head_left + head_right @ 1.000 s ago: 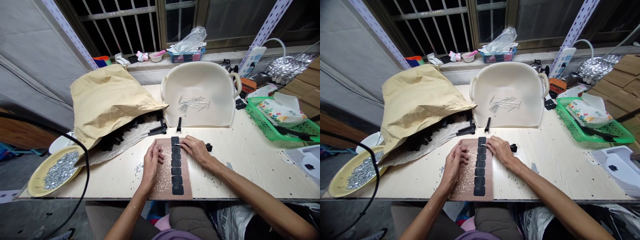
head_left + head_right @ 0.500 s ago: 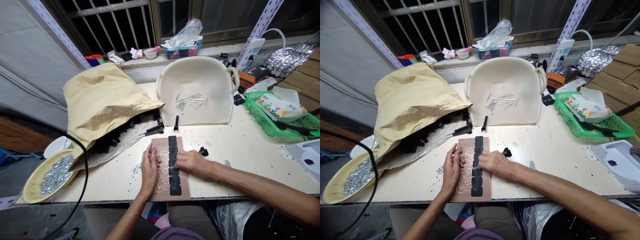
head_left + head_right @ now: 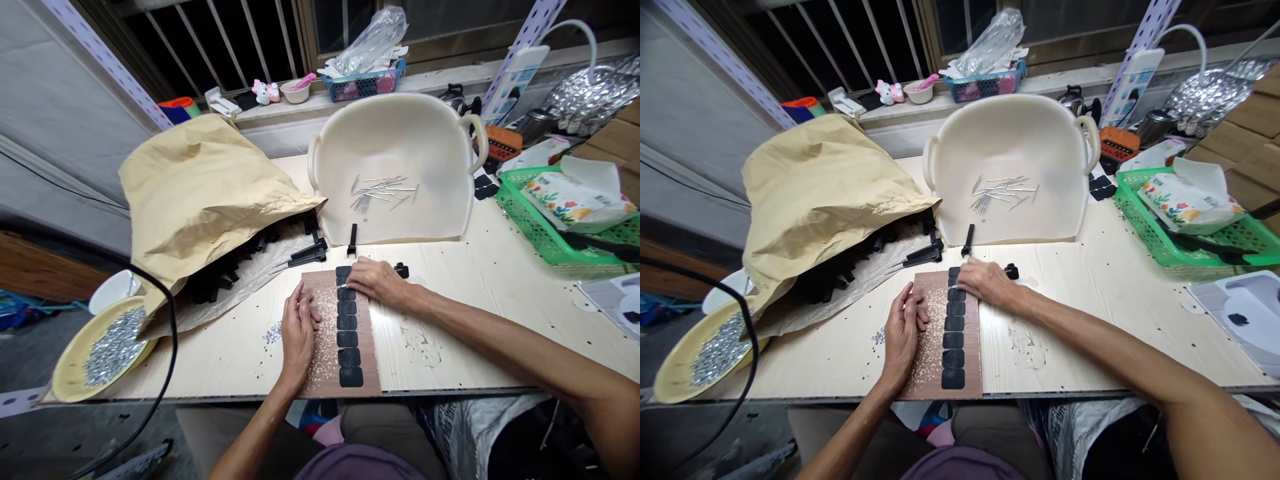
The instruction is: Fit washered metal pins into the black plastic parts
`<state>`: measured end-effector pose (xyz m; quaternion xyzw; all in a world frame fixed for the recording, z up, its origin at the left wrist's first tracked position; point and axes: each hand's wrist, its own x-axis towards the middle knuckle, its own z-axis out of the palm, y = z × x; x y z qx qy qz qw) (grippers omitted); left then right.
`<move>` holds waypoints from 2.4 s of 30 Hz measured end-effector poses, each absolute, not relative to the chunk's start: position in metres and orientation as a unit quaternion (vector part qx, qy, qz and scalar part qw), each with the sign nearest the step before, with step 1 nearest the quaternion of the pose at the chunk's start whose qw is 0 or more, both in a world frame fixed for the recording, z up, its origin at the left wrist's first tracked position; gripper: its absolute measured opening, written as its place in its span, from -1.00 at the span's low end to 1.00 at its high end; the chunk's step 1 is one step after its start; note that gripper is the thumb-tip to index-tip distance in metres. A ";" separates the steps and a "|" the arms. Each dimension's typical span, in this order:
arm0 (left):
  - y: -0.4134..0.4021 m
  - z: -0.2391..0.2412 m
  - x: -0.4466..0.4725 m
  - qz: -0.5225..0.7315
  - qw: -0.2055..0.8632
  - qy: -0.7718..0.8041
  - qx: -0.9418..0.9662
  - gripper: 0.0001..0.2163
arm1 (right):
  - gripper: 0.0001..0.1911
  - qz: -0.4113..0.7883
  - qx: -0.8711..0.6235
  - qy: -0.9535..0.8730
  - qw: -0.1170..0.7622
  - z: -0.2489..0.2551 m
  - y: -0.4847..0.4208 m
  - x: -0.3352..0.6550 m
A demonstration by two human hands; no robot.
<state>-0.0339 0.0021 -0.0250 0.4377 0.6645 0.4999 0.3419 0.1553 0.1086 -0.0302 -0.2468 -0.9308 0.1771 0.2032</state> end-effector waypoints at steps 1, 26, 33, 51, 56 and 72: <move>0.002 -0.025 -0.034 0.504 0.343 0.662 0.436 -0.59 | -0.71 0.168 -0.259 -0.928 0.210 -0.031 0.120 0.155; 0.002 -0.028 -0.034 0.497 0.326 0.665 0.452 -0.60 | -0.73 0.153 -0.298 -0.910 0.245 -0.041 0.117 0.152; 0.001 -0.029 -0.036 0.492 0.306 0.676 0.455 -0.60 | -0.79 0.271 -0.193 -0.925 0.183 -0.003 0.049 0.204; -0.024 0.017 0.030 0.462 0.508 0.506 0.522 -0.65 | -0.79 0.379 -0.457 -0.745 0.305 0.029 0.012 0.219; -0.029 0.023 0.025 0.471 0.539 0.508 0.480 -0.71 | -0.74 0.406 -0.433 -0.756 0.276 0.035 0.000 0.199; -0.030 0.007 -0.009 0.506 0.513 0.552 0.420 -0.62 | -0.71 0.067 -0.487 -0.869 0.048 0.037 0.005 0.171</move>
